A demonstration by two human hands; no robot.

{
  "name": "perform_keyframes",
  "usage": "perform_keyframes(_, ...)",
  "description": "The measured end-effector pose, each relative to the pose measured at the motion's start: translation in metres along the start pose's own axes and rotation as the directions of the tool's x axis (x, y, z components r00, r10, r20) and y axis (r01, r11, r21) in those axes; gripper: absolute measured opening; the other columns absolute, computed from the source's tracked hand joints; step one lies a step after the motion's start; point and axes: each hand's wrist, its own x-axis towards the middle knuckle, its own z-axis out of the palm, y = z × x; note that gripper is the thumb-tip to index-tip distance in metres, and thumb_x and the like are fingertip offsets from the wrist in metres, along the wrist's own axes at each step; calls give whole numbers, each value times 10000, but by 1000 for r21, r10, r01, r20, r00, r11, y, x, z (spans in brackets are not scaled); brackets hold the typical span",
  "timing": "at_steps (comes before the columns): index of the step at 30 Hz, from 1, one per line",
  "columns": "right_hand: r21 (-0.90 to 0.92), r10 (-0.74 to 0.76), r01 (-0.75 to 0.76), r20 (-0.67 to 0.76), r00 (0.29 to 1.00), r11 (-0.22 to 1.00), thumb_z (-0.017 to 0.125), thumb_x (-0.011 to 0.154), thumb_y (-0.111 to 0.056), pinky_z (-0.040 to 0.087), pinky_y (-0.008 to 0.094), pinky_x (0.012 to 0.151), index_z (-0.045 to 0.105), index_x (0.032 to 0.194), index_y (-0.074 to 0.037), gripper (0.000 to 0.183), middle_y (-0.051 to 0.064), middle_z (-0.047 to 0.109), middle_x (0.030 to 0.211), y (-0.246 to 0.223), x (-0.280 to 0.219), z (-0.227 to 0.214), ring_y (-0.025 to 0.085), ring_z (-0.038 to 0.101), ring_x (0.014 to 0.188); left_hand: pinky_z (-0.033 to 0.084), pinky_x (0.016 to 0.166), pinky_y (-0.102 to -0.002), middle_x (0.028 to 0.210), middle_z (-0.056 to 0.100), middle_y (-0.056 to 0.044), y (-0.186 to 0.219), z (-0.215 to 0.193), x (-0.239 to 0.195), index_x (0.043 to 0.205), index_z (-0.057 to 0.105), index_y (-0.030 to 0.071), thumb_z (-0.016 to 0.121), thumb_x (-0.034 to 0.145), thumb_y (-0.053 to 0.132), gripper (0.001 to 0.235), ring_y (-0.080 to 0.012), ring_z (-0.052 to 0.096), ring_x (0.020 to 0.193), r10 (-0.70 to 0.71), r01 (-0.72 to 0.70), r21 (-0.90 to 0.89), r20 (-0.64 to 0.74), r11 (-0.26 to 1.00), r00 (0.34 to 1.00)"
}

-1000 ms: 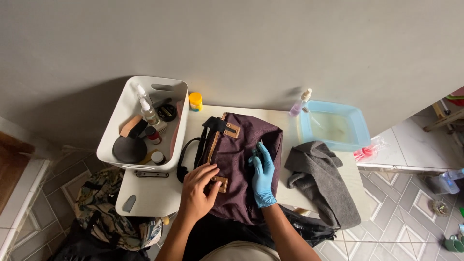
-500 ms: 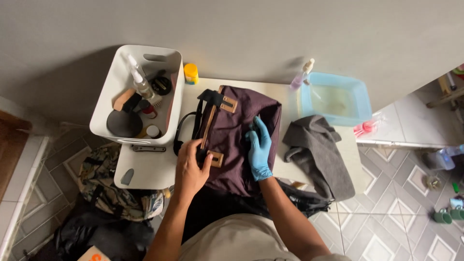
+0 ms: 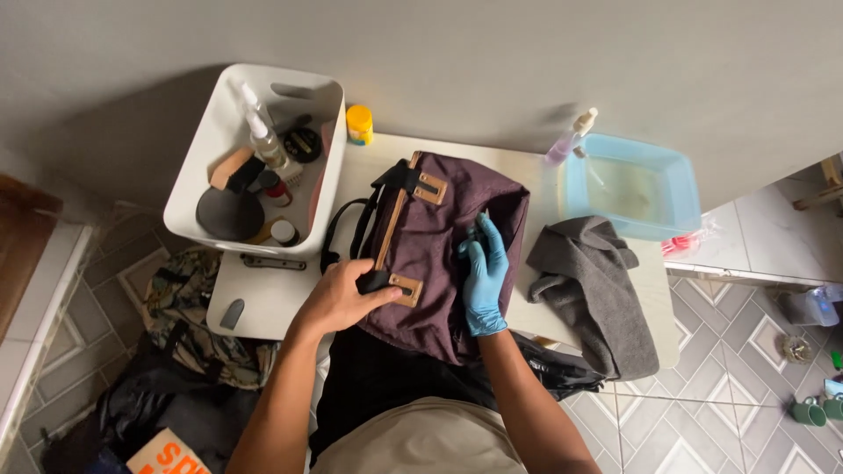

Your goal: The person uses a pair of tweezers to clean the leather patches and metal hardware on a purple bag. They meticulously pick at the edges and crevices of the leather tabs while holding the bag steady with their other hand.

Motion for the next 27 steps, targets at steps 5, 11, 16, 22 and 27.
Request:
perform_keyframes(5,37,-16,16,-6,1000,999,518,1006,26,534,315,770,552,1428,33,423,152,632,1013,-12,-4,6,181,609,728,354,529,-310,596,543,-24,28,-9,-1,764,585,81,840,854,287,340,-143,497,574,79,-76,-252,0,965,997)
perform_keyframes(11,86,0,1,-12,1000,996,494,1021,26,520,317,783,529,1434,48,416,156,603,1077,-14,-3,6,193,604,773,480,595,-261,772,761,-70,26,-6,14,1019,688,81,775,923,192,170,-119,628,715,141,-96,-445,68,890,988)
perform_keyframes(16,183,-86,93,-46,995,979,507,1027,-40,516,301,721,481,1466,56,450,160,572,1111,9,0,-2,180,586,749,486,662,-287,831,746,-78,9,1,23,1086,666,76,752,910,140,206,-137,623,774,138,-68,-486,108,871,985)
perform_keyframes(22,217,-103,113,-56,993,970,488,1042,-63,508,286,738,446,1489,58,465,159,543,1131,4,4,-1,169,588,769,493,743,-318,902,727,-88,0,1,32,1166,639,70,725,895,77,285,-159,617,845,157,-58,-512,153,857,976)
perform_keyframes(27,249,-88,104,-76,993,963,472,1026,-41,494,264,748,458,1479,59,464,156,550,1131,6,3,-1,153,578,749,498,803,-341,955,714,-95,-5,6,36,1226,619,66,705,883,30,356,-175,612,899,194,-63,-536,191,842,962)
